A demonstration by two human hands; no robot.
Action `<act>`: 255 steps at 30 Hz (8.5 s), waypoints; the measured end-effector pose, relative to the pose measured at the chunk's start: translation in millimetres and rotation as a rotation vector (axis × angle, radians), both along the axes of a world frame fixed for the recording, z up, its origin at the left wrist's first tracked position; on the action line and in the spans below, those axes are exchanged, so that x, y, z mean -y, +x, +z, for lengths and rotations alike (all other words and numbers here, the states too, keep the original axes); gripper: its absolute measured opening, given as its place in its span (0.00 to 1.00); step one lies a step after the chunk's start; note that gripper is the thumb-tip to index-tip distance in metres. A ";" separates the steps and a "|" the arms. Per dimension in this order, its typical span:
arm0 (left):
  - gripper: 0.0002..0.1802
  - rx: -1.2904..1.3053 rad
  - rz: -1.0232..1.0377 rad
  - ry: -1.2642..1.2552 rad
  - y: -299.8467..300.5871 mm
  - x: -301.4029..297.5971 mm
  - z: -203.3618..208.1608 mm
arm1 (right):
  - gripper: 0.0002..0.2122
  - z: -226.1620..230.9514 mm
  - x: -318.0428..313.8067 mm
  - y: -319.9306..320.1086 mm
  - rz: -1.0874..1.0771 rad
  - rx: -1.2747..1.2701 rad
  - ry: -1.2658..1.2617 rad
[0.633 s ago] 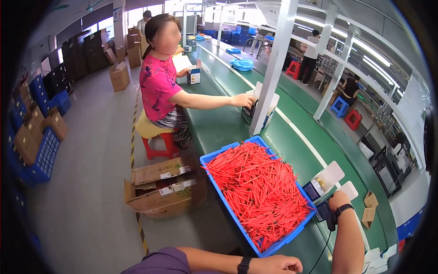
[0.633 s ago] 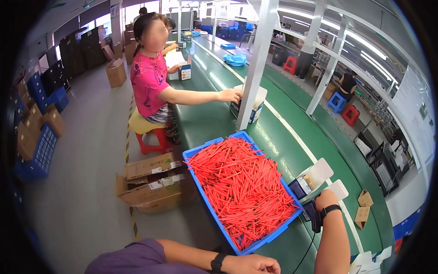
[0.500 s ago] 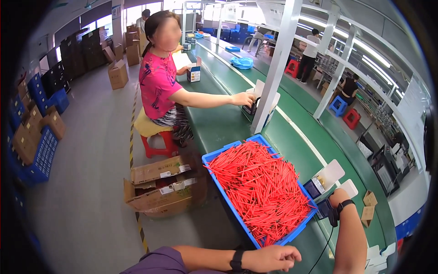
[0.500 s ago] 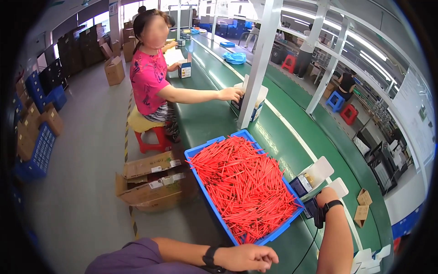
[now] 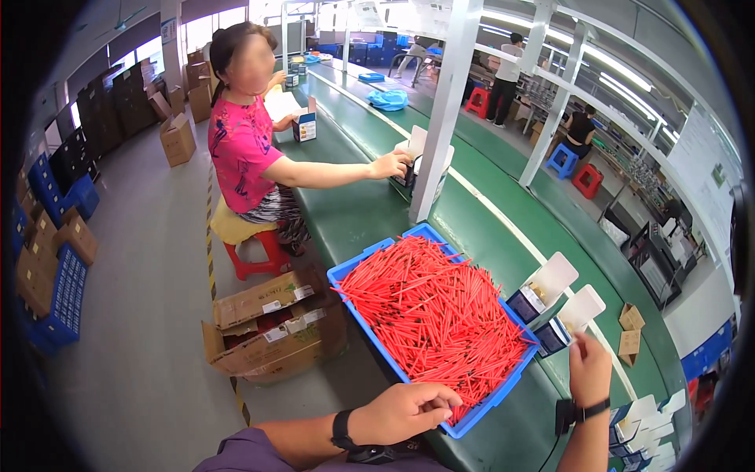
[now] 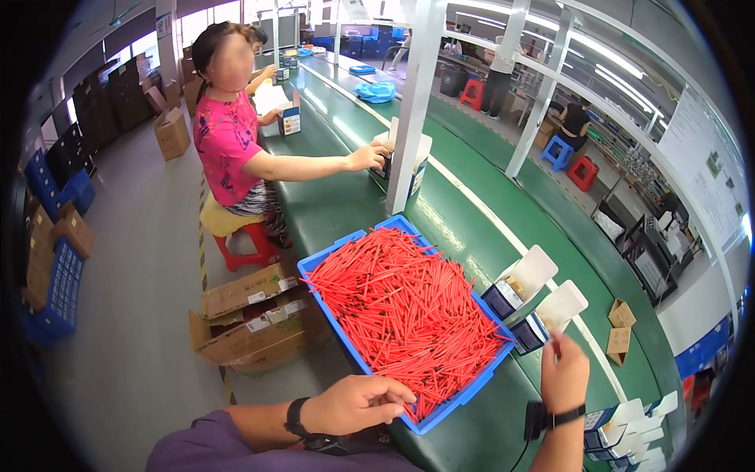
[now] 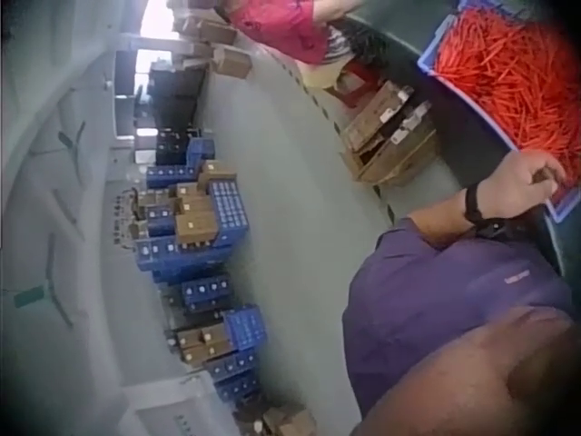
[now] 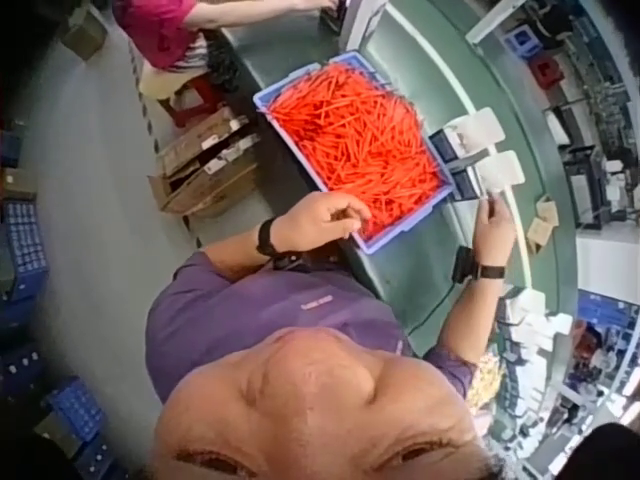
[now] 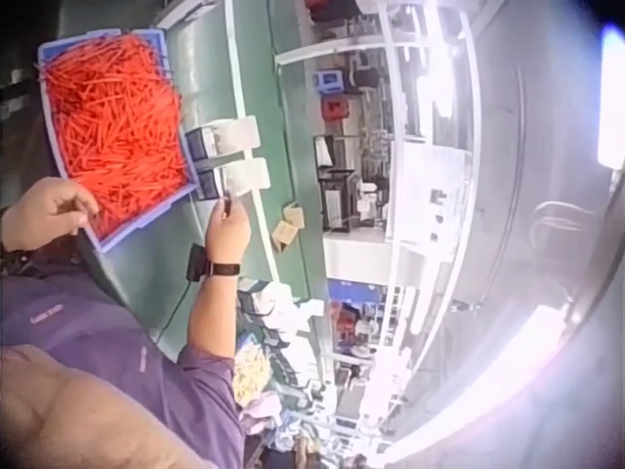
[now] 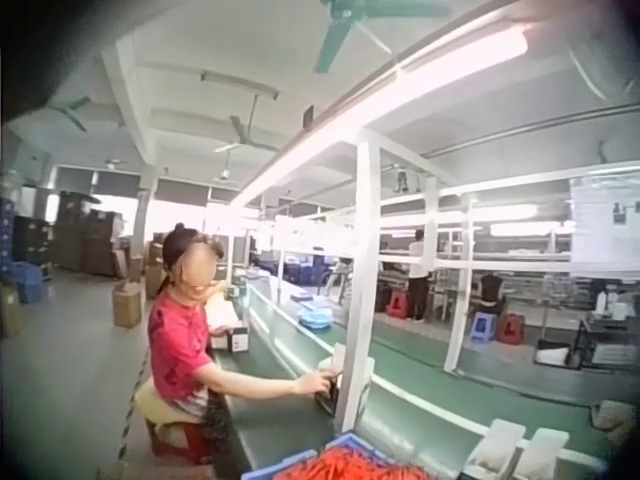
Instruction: Assembling small components by joining yellow rods with red caps and placing them into boxes at a factory assembly line.
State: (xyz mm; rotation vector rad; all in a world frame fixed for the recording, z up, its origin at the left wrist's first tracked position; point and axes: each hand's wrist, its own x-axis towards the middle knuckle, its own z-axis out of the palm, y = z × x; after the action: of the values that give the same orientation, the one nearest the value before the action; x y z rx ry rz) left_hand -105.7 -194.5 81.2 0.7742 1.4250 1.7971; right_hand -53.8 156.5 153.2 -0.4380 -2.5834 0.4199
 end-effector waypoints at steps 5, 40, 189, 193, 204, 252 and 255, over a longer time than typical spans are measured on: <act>0.13 -0.426 0.153 -0.117 -8.3 -7.1 24.6 | 0.11 -11.6 -1.2 90.3 -0.110 0.061 -0.411; 0.17 -1.469 0.142 -0.806 -91.7 -113.5 -22.7 | 0.11 -37.0 -122.2 458.7 -1.035 0.037 -0.246; 0.14 0.012 -0.407 -0.252 91.0 -231.8 -57.8 | 0.07 -59.4 -84.0 146.8 -0.194 -0.162 0.026; 0.13 0.015 -0.395 -0.269 92.9 -228.3 -61.4 | 0.10 -55.5 -85.3 153.4 -0.123 -0.085 0.025; 0.12 0.005 -0.376 -0.303 96.4 -232.7 -61.0 | 0.10 -60.3 -93.6 159.5 -0.034 0.018 0.123; 0.11 -0.270 0.105 -0.325 21.3 -156.1 49.3 | 0.13 -27.3 -122.8 405.4 -0.986 0.591 -0.362; 0.12 -0.232 -0.114 -0.364 62.7 -170.6 40.6 | 0.13 -41.2 -130.5 413.1 -0.972 0.543 -0.232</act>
State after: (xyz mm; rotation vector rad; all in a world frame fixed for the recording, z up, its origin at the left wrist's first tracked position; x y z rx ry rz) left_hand -43.0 -23.8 121.8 0.8685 1.7578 1.3408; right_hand 359.3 287.0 112.0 -1.9800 -2.3909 0.2518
